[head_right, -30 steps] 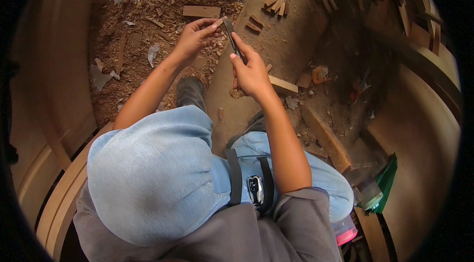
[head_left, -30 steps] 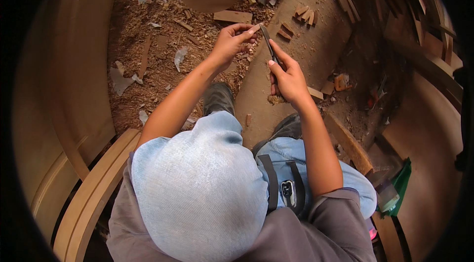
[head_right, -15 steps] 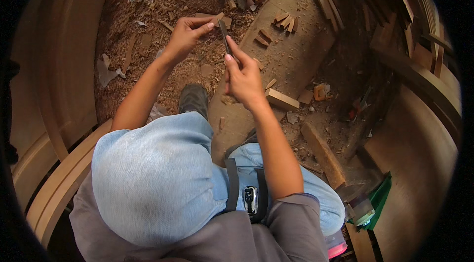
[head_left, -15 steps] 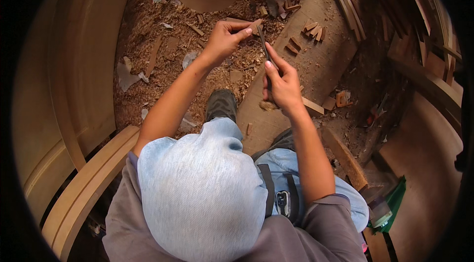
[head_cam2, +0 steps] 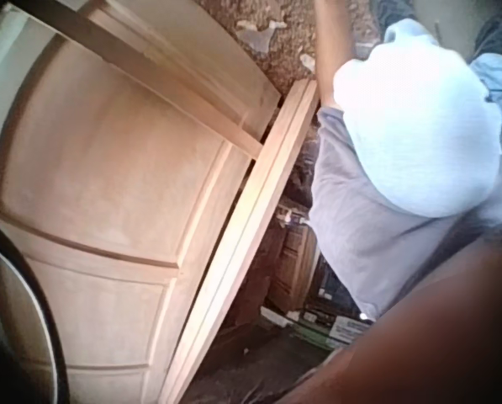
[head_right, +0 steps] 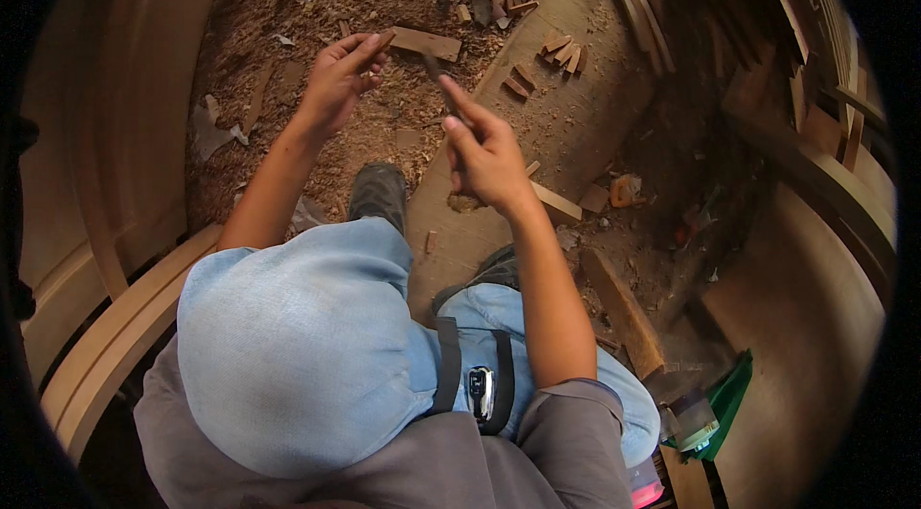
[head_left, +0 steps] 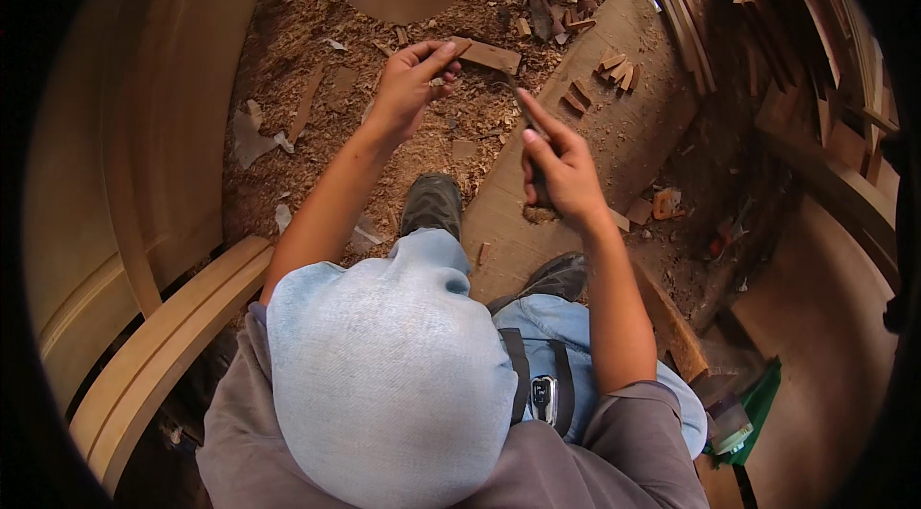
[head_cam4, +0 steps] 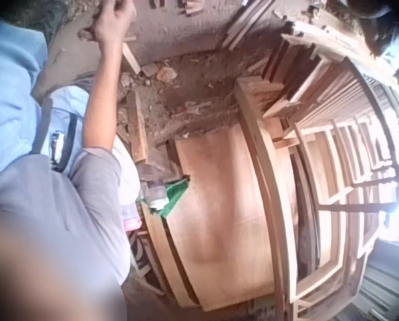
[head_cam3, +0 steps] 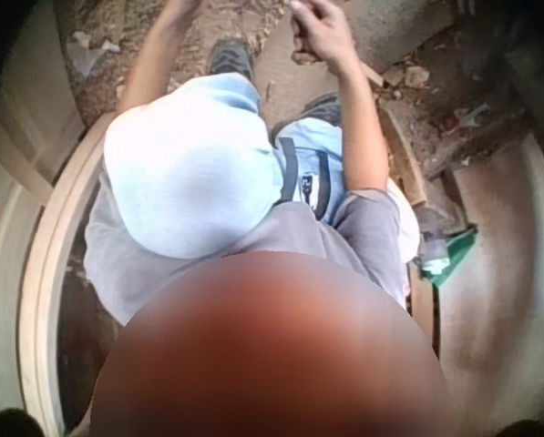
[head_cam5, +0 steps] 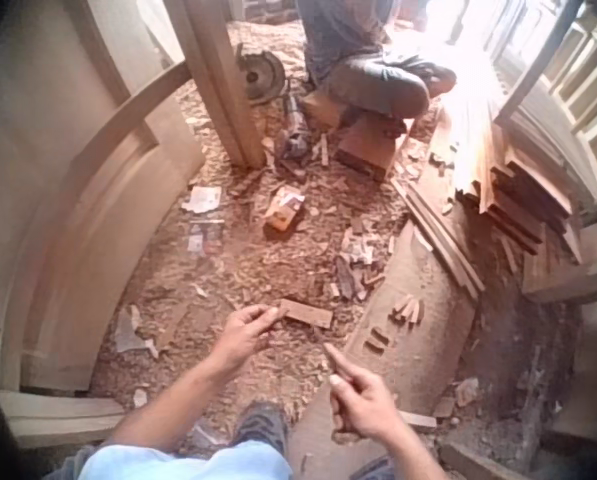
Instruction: The person sits on the workshop floor and uses a chisel to shave and shape small wooden pieces. They repeatedly scrape the wood, rotate the pieces, and discard shavings. A second person works in the background assembling a wooden frame.
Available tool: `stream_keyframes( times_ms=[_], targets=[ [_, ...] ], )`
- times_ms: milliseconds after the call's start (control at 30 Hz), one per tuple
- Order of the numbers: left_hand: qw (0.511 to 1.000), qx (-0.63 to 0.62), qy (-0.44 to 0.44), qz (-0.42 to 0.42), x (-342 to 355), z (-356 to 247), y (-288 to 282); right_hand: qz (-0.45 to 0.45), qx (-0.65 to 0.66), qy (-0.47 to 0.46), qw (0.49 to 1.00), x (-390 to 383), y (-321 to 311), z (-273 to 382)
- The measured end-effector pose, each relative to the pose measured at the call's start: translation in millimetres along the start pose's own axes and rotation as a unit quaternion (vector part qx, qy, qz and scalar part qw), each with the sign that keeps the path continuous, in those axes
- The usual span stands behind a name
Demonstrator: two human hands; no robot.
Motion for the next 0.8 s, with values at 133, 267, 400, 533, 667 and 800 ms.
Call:
stream_keyframes(
  times_ms=[133, 267, 400, 533, 667, 800],
  targets=[
    [1.000, 0.005, 0.006, -0.009, -4, -4, 16, -0.013, -0.014, 0.023, 1.000, 8, 30, 17],
    [1.000, 0.008, 0.017, -0.012, -3, -2, 13, 0.009, -0.009, 0.025, 1.000, 9, 32, 18],
    [0.997, 0.052, 0.058, 0.010, -3, -10, 11, -0.026, -0.019, 0.024, 0.999, 4, 28, 2],
    [0.988, 0.129, 0.081, 0.036, -5, -24, 28, -0.115, 0.017, -0.022, 0.993, 14, 47, 19],
    [0.964, 0.235, -0.030, 0.121, -30, 2, 49, -0.492, 0.192, -0.041, 0.848, 19, -19, 51],
    [0.994, 0.111, -0.012, -0.006, -34, -3, 7, -0.299, 0.091, -0.152, 0.937, 28, -72, 79]
  ],
)
Point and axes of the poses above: each hand's wrist, its own x-axis towards the middle knuckle, its own y-axis out of the palm, z = x × y, the point moved 7 cm from there along x, towards the middle knuckle, and after that the axes turned 6 degrees about -y, right-handed, at the moved point
